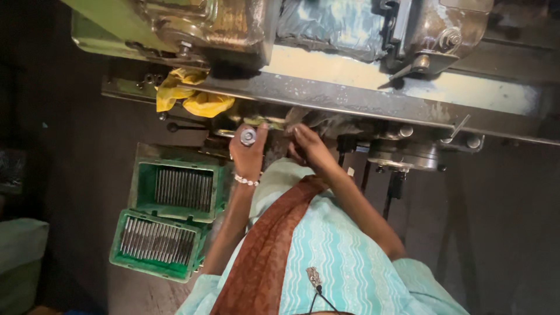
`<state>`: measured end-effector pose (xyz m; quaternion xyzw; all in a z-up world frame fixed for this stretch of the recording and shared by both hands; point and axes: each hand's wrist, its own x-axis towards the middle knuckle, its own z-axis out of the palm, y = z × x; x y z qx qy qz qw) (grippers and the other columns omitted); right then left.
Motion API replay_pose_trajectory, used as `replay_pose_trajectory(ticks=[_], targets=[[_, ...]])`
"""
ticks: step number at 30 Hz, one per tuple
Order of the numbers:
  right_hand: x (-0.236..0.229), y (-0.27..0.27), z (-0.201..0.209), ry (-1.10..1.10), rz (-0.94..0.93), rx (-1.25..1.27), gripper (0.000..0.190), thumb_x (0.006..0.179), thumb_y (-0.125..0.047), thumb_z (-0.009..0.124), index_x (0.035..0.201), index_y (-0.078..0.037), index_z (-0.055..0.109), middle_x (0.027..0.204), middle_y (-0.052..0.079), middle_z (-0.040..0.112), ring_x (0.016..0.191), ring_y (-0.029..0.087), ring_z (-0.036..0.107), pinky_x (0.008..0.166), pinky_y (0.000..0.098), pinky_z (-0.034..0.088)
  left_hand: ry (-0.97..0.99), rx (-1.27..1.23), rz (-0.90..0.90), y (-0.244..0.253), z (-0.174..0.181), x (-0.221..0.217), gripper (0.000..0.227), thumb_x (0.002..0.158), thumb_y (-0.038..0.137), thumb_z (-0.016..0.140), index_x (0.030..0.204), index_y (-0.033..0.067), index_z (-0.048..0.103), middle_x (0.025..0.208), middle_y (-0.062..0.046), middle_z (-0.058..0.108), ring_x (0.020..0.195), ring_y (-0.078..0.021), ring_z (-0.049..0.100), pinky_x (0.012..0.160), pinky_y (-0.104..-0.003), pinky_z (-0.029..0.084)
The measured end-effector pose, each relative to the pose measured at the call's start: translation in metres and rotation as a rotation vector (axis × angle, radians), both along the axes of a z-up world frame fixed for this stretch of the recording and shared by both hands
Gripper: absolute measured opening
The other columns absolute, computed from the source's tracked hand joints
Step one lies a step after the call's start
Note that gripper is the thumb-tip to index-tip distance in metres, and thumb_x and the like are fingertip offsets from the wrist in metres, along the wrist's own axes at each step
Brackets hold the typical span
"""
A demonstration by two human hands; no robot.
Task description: The person repeatedly picks up small metal rods from green trays, inserts them into a grinding machine, and operates a lever to process each rod. After each cycle, the person removes the rod and places it back into the tray. The process is repeated continuously throughout the clip.
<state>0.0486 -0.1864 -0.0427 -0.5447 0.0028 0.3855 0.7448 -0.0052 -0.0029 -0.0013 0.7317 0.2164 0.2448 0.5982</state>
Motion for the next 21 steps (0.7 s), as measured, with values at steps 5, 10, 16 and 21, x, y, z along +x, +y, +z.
replay_pose_trajectory(ticks=[5,10,16,21], targets=[[-0.003,0.035,0.053,0.141,0.016,0.073,0.023,0.110,-0.024,0.044,0.110,-0.008,0.059,0.071,0.004,0.064,0.041,0.007,0.040,0.036,0.0232,0.025,0.057,0.115,-0.027,-0.004,0.008,-0.013,0.035,0.089,0.019,0.083,0.073,0.0043,0.056,0.061,0.000,0.048,0.056,-0.0088,0.041,0.051,-0.027,0.039],[-0.003,0.022,0.035,0.248,0.110,0.109,0.025,0.111,-0.023,0.049,0.100,-0.004,0.061,0.067,0.003,0.062,0.039,0.005,0.039,0.032,0.0230,0.025,0.036,0.468,-0.193,0.009,0.024,-0.024,0.036,0.085,0.022,0.085,0.071,0.0044,0.057,0.061,-0.009,0.054,0.052,-0.0238,0.049,0.052,-0.034,0.043],[-0.004,-0.003,0.024,0.579,0.136,-0.090,0.018,0.112,-0.011,0.052,0.102,-0.001,0.064,0.083,0.001,0.068,0.064,0.005,0.062,0.054,0.0174,0.046,-0.216,0.959,-0.549,0.016,0.031,-0.033,0.031,0.083,0.028,0.078,0.066,0.0120,0.057,0.066,-0.008,0.058,0.067,-0.0297,0.060,0.068,-0.044,0.049],[-0.028,0.010,0.019,0.478,0.168,-0.061,0.034,0.102,-0.039,0.060,0.077,-0.015,0.058,0.059,-0.006,0.049,0.042,0.006,0.038,0.036,0.0240,0.026,-0.038,0.901,-0.342,-0.002,0.018,-0.028,0.024,0.080,0.023,0.074,0.064,0.0125,0.059,0.062,-0.010,0.058,0.061,-0.0326,0.057,0.065,-0.045,0.047]])
